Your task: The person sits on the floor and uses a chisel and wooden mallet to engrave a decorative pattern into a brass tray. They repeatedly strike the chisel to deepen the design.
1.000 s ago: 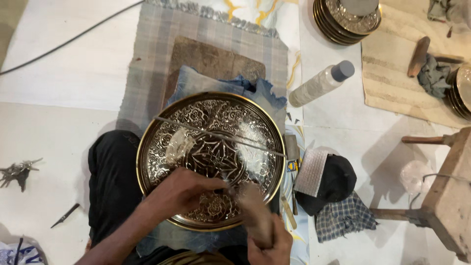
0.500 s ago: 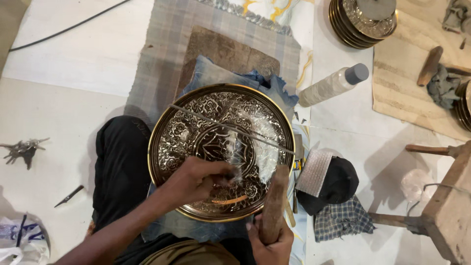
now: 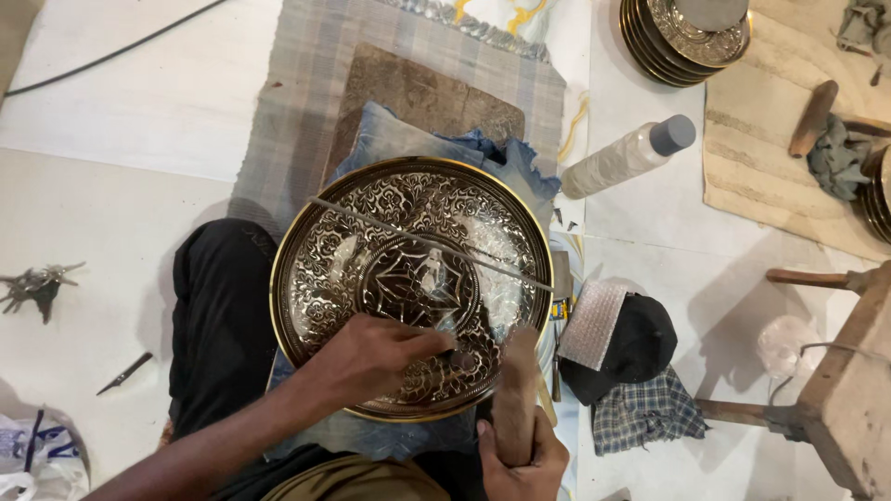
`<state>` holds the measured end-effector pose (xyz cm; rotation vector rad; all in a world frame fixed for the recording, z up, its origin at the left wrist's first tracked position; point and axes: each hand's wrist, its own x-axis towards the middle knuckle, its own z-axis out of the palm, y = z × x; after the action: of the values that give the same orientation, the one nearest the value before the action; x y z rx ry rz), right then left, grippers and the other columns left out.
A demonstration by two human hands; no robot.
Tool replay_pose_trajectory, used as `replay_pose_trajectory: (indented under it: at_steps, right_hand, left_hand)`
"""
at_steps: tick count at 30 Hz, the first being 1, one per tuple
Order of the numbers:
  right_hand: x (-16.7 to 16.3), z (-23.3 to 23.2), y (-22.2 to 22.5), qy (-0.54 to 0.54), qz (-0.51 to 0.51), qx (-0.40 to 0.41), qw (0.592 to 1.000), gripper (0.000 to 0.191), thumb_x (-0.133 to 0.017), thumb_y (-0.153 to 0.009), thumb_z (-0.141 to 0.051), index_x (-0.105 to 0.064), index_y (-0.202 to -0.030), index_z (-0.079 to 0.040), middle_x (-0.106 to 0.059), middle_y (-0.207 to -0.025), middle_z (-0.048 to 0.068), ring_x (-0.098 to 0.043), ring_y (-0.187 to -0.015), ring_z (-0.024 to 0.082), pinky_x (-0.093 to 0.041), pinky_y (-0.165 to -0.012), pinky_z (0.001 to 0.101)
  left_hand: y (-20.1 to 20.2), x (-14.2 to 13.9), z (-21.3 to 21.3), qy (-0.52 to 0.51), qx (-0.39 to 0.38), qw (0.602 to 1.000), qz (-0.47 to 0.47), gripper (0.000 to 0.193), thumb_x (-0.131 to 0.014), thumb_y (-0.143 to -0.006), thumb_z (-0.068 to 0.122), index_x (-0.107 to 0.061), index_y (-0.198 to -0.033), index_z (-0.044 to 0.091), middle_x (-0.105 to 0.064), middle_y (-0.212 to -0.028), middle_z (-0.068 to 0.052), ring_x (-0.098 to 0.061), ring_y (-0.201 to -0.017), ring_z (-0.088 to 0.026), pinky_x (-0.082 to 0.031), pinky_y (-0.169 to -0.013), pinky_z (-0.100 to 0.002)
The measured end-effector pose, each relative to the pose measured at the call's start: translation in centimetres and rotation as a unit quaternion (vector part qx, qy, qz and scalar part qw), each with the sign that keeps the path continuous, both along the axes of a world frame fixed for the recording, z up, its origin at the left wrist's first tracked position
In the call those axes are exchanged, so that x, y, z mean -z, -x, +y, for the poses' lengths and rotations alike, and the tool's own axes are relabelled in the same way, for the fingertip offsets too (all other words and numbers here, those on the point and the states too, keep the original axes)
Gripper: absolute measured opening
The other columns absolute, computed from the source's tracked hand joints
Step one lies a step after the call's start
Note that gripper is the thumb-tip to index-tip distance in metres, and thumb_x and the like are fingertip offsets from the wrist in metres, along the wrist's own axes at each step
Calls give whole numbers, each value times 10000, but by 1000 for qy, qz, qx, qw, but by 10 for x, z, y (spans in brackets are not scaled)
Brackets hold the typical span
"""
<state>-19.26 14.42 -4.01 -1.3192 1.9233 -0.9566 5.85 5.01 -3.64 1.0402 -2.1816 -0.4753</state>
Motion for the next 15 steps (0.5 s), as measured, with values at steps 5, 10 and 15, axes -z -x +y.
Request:
replay_pose_trajectory:
  at_steps: [5, 10, 15]
  right_hand:
    - [-2, -5, 6, 30, -44, -14, 998, 495, -820, -702, 16, -676, -1176, 13, -762, -842, 123, -743, -794, 160, -588, -725, 302]
    - [-5, -10, 4, -53, -27, -29, 998, 374, -845, -716, 8, -708, -1064, 26, -783, -794, 112, -747, -782, 154, -583, -697, 296]
    - [-24, -20, 12, 33, 15, -27, 999, 396, -780, -684, -13, -674, -1063, 23, -758, -792, 126, -742, -755, 180, -572, -707, 291]
  left_hand:
    - [-2, -5, -7, -163, -5, 986, 23, 593, -684, -753, -62, -696, -1276, 217, -762, -743, -65, -696, -515, -179, -542, -407, -314]
    - [-1, -20, -10, -171, -8, 985, -11, 588, -701, -726, -39, -701, -1250, 229, -754, -723, -70, -686, -535, -194, -531, -449, -348]
    - [-4, -26, -11, -196, -4, 981, 3, 620, -646, -698, -65, -704, -1240, 230, -751, -706, -48, -693, -539, -174, -542, -451, -346]
